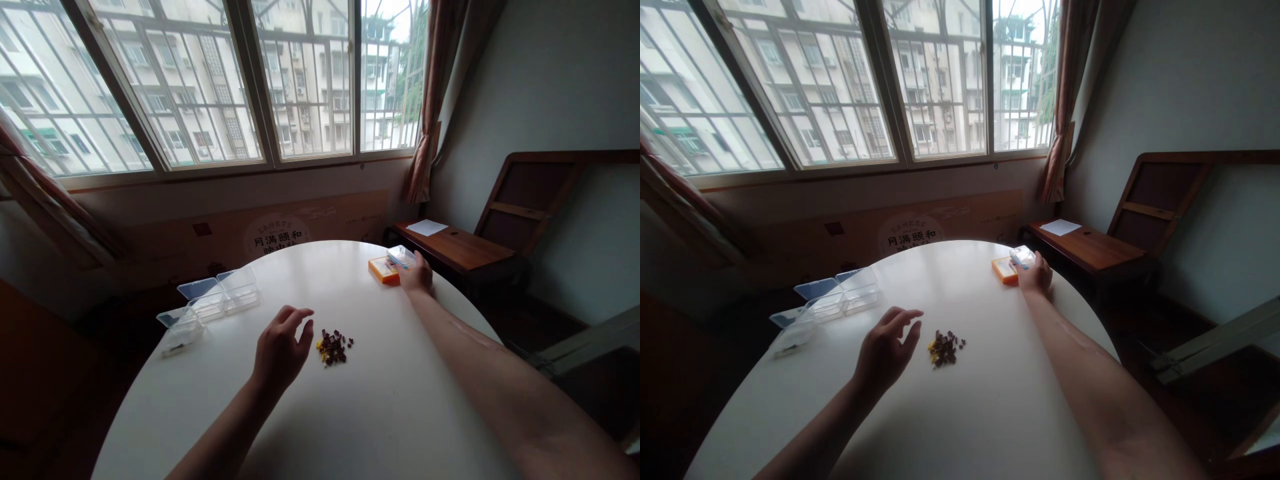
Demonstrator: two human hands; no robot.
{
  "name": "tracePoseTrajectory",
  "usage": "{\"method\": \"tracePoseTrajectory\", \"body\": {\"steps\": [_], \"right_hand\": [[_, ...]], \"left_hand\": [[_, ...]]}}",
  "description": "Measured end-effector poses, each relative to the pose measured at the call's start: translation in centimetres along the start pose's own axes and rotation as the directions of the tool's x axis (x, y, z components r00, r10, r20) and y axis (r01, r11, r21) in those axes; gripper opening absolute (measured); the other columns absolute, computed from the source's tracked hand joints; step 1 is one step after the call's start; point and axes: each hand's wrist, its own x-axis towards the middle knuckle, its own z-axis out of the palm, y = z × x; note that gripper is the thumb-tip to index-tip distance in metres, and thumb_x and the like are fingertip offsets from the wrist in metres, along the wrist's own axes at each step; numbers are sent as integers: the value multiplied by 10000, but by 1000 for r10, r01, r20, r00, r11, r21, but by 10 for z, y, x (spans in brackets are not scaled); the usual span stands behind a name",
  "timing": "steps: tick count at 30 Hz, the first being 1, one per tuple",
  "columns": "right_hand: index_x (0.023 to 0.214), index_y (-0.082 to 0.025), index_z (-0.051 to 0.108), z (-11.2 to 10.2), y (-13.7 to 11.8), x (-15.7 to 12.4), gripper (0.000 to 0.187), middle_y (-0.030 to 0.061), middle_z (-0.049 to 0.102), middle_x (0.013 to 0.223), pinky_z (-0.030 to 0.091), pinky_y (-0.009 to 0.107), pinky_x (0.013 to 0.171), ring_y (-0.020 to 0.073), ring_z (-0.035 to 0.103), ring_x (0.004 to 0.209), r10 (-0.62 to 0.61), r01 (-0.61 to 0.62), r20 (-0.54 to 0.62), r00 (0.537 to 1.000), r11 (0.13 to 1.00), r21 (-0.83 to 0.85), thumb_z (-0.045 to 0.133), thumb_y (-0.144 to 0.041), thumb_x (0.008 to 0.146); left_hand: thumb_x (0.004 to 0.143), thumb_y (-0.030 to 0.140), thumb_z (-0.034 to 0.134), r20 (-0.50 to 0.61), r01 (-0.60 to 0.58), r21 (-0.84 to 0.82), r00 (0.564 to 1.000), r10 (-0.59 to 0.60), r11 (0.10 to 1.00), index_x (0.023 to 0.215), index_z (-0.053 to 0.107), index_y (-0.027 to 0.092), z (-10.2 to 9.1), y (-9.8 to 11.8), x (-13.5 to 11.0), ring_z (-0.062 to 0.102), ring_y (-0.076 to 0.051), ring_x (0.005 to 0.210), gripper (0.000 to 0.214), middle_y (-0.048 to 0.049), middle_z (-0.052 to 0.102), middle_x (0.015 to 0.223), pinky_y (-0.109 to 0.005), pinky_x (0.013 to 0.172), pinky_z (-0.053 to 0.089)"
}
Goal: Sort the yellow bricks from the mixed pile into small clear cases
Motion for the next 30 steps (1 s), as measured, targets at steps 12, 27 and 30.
{"method": "tracePoseTrajectory", "body": {"steps": [12, 27, 30], "right_hand": [[1431, -216, 427, -30, -123, -130, 704, 138, 521, 1340, 460, 457, 1030, 263, 556, 1169, -351, 159, 275, 895, 828, 538, 702, -343, 795], [1324, -317, 536, -77, -146, -174, 451, 66, 571, 1126, 542, 420, 896, 225, 580, 1053, -429, -107, 535, 728, 700, 706, 641, -307, 885], [1374, -322, 498, -72, -133, -155, 599, 92, 537, 1306, 508, 458, 954, 255, 536, 1184, -393, -238, 660, 641, 715, 658, 730, -313, 821]], "left_hand": [[888, 455, 521, 251, 406, -565, 914, -319, 718, 1408, 388, 226, 1, 0, 2, 653, -216, 880, 584, -119, 598, 1137, -235, 483, 487], [837, 438, 602, 484, 641, -740, 719, -499, 206, 1410, 499, 186, -8, 9, 7, 465, -82, 503, 635, -44, 627, 809, -191, 415, 326], [794, 507, 638, 540, 682, -679, 715, -444, 271, 1258, 641, 135, -10, 4, 8, 470, -86, 505, 595, -24, 603, 707, -193, 447, 305]]}}
